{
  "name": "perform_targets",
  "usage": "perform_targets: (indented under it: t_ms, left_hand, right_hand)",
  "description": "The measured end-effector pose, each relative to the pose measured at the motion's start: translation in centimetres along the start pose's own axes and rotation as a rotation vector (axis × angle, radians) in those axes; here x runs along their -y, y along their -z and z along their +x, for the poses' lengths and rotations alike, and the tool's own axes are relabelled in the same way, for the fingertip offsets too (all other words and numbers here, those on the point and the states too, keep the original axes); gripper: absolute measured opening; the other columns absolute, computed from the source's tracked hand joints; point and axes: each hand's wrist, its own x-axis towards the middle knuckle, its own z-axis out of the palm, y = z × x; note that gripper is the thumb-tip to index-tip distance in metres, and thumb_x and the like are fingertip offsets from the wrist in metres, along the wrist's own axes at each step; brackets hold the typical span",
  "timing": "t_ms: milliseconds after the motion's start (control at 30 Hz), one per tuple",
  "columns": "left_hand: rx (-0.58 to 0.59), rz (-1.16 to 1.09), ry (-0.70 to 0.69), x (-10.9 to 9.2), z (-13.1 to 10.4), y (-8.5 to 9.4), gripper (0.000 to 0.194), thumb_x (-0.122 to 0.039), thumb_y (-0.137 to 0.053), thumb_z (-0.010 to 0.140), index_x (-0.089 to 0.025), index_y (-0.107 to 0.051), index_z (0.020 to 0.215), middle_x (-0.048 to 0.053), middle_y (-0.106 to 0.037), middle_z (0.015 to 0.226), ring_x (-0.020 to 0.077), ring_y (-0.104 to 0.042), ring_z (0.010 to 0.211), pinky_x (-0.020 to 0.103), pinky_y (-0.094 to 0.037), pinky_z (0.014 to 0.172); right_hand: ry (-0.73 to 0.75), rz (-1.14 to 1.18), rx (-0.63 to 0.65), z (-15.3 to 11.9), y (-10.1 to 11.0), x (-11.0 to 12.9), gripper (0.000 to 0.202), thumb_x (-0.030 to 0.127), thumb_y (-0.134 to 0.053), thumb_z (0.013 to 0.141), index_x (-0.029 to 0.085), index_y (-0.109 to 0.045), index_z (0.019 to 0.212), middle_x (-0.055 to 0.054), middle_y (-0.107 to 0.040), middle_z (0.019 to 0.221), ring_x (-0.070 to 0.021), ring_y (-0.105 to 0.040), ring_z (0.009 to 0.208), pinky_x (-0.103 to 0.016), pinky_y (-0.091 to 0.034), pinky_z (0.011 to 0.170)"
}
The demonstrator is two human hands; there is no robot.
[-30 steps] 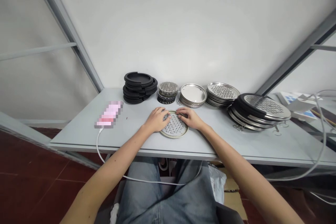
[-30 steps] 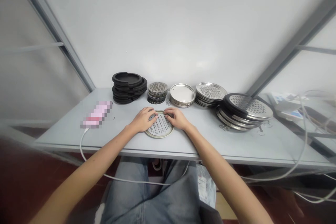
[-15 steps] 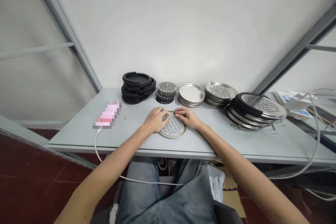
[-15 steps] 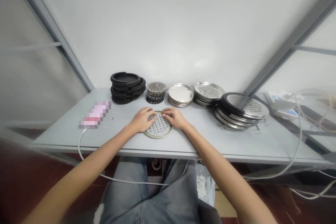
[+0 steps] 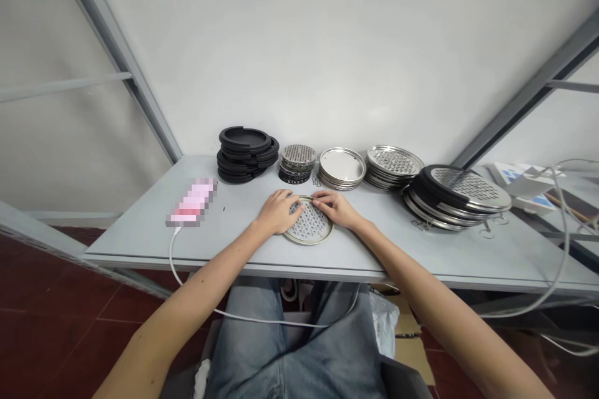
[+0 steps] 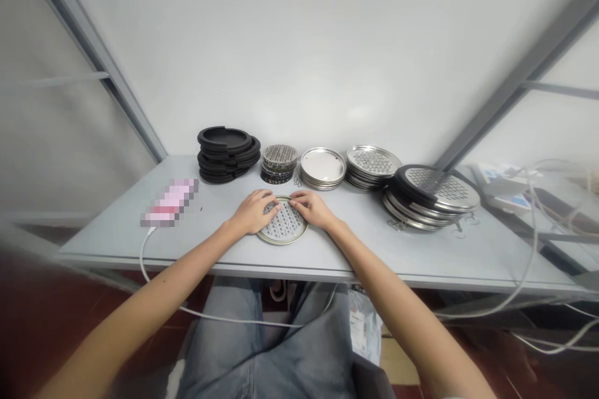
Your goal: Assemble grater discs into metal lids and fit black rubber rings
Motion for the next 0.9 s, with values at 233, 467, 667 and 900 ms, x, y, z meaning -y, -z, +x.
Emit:
perform_targets:
  t_ms: [233, 467, 667, 900]
  left_hand:
    - [0.005, 0.007, -0.009, 0.06, 0.00, 0.02, 0.029, -0.042, -0.050, 0.094, -0.020, -0.068, 0.103, 0.011, -0.061, 0.121, 0.0275, -0.052, 0.117, 0.044, -0.042, 0.104]
    - [0.002, 0.020, -0.019, 0.04, 0.00, 0.11, 0.030, -0.042, -0.049, 0.095, -0.021, -0.068, 0.104, 0.011, -0.060, 0.121, 0.0276, -0.052, 0.117, 0.044, -0.043, 0.104]
    - [-0.002, 0.044, -0.044, -0.03, -0.05, 0.28, 0.033, -0.042, -0.046, 0.097, -0.019, -0.069, 0.102, 0.011, -0.061, 0.118, 0.0266, -0.053, 0.116, 0.042, -0.044, 0.103]
    - [-0.026, -0.005, -0.062, 0.07, -0.01, 0.32, 0.031, -0.039, -0.044, 0.098, -0.021, -0.067, 0.107, 0.009, -0.062, 0.115, 0.0246, -0.054, 0.113, 0.042, -0.043, 0.103]
  right_hand:
    - [0.009, -0.063, -0.016, -0.12, -0.12, 0.13, 0.038, 0.042, -0.051, 0.093, 0.019, -0.076, 0.077, -0.011, -0.069, 0.100, -0.0224, -0.066, 0.092, -0.038, -0.052, 0.086]
    - [0.020, -0.098, -0.002, -0.08, -0.10, 0.47, 0.041, 0.039, -0.050, 0.094, 0.019, -0.074, 0.067, -0.009, -0.069, 0.099, -0.0212, -0.065, 0.089, -0.037, -0.051, 0.086]
    - [0.021, -0.171, -0.002, -0.06, -0.21, 0.36, 0.043, 0.037, -0.049, 0.095, 0.020, -0.071, 0.063, -0.007, -0.069, 0.103, -0.0217, -0.065, 0.094, -0.037, -0.049, 0.090]
    - [-0.037, -0.178, -0.035, -0.40, -0.22, 0.83, 0.042, 0.039, -0.044, 0.097, 0.020, -0.075, 0.075, -0.009, -0.070, 0.105, -0.0232, -0.064, 0.099, -0.038, -0.048, 0.092]
